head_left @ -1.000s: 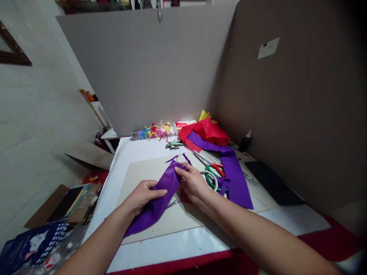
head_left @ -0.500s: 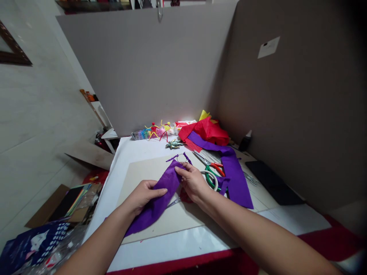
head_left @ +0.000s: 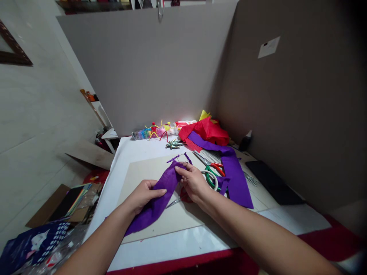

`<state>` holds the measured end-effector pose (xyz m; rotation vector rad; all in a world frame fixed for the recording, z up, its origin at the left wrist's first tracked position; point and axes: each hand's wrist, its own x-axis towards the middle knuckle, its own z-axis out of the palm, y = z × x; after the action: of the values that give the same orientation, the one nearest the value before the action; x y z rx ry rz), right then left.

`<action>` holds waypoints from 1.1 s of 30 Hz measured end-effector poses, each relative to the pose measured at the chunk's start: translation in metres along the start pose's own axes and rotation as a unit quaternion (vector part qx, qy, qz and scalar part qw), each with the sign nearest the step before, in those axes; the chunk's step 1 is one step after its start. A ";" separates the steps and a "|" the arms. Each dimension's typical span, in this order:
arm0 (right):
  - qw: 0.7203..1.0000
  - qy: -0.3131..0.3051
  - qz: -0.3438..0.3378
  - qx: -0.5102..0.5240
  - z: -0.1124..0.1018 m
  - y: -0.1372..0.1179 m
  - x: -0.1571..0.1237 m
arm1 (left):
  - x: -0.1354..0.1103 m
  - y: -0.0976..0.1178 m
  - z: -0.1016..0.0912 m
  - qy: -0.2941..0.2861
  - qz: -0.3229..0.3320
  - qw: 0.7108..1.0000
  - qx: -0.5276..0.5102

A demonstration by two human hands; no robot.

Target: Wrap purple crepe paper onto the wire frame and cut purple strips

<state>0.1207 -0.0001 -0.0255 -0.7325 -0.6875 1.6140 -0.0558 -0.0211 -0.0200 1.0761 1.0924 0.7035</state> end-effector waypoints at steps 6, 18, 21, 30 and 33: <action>1.000 0.004 -0.001 -0.001 0.001 -0.001 0.000 | 0.000 -0.002 -0.001 -0.003 0.011 1.000 0.013; 1.000 0.005 0.001 -0.001 0.004 -0.004 -0.003 | 0.003 -0.005 0.001 0.021 0.034 0.998 0.046; 1.000 0.003 0.002 0.001 0.003 -0.003 -0.002 | 0.003 -0.006 0.001 0.025 0.034 0.998 0.050; 1.000 0.004 0.006 0.004 0.002 -0.002 -0.002 | 0.003 -0.005 0.001 0.023 0.040 0.997 0.058; 1.000 0.006 0.008 0.003 0.001 -0.001 -0.001 | 0.003 -0.005 0.001 0.022 0.043 0.997 0.061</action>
<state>0.1205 -0.0014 -0.0236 -0.7450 -0.6702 1.6247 -0.0539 -0.0203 -0.0258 1.2225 1.1430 0.7388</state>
